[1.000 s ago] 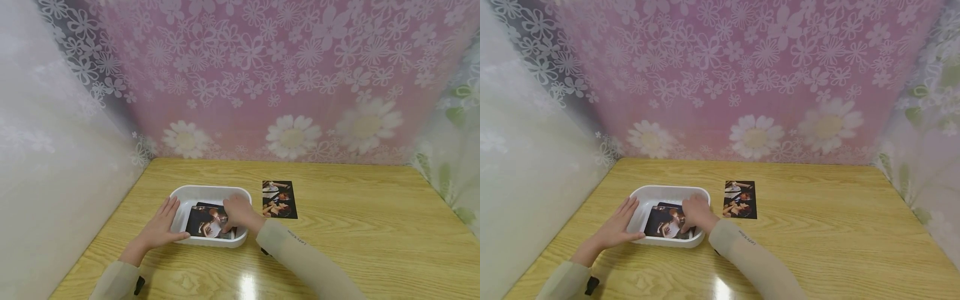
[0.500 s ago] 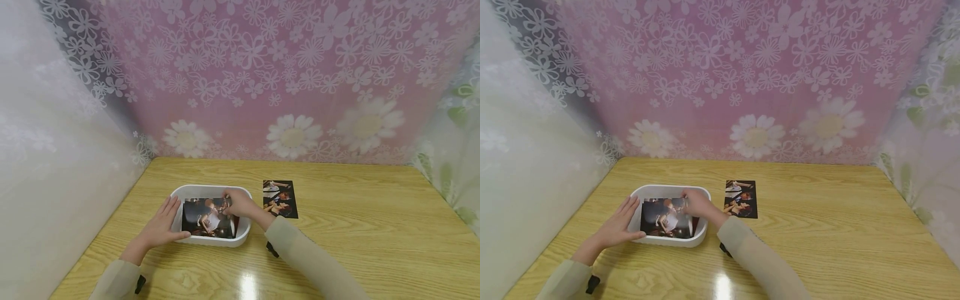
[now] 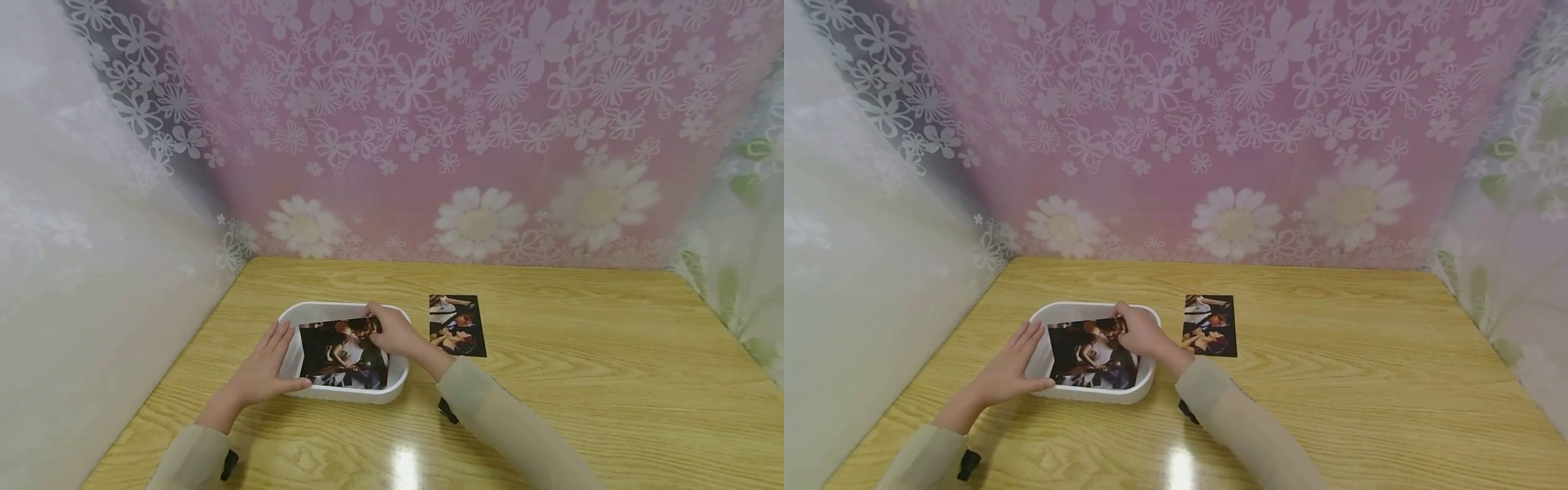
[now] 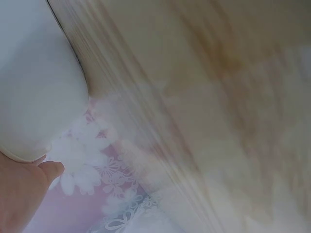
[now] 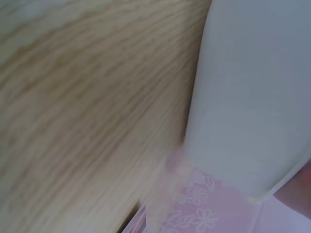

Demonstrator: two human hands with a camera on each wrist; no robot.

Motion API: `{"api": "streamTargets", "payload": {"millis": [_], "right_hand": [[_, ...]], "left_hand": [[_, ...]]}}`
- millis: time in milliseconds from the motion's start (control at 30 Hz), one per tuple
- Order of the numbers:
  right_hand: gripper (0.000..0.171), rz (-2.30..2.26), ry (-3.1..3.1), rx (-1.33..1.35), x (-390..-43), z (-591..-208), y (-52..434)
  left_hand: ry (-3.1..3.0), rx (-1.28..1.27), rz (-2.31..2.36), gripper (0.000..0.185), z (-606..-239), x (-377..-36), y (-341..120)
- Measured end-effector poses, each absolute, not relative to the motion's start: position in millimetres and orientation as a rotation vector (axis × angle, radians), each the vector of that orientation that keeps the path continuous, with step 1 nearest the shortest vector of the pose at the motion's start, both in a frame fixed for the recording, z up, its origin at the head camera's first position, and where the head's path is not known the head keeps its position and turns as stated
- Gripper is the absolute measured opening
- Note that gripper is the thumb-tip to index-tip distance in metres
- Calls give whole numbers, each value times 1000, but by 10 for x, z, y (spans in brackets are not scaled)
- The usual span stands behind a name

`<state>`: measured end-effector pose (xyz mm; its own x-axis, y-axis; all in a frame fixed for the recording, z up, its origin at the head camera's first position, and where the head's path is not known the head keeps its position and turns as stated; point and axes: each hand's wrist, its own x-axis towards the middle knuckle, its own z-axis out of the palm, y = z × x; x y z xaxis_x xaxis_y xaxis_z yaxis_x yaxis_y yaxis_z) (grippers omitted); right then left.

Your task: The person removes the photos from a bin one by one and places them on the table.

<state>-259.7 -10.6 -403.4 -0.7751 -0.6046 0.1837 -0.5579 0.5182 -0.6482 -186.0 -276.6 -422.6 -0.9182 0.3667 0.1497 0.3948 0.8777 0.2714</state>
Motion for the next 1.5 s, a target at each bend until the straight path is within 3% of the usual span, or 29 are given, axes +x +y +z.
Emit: {"api": "streamTargets", "payload": {"millis": [233, 733, 900, 1167, 1500], "right_hand": [[38, -1089, 2637, -1095, -2569, -4004, -75], [33, -1580, 2347, -814, -2553, -3695, 158], [36, -1652, 2279, -675, -2572, -3444, 364], [32, -1806, 2281, -710, -2641, -3225, 784], [25, -1503, 2609, -644, -2786, -3049, 1462]], "left_hand": [[-2916, -617, -457, 100, -4239, -1842, -2758], [-2924, -617, -465, 99, -4235, -1814, -2747], [-2928, -605, -455, 100, -4234, -1821, -2761], [-2944, -598, -447, 101, -4235, -1851, -2780], [-2966, -593, -420, 103, -4210, -1856, -2751]]}}
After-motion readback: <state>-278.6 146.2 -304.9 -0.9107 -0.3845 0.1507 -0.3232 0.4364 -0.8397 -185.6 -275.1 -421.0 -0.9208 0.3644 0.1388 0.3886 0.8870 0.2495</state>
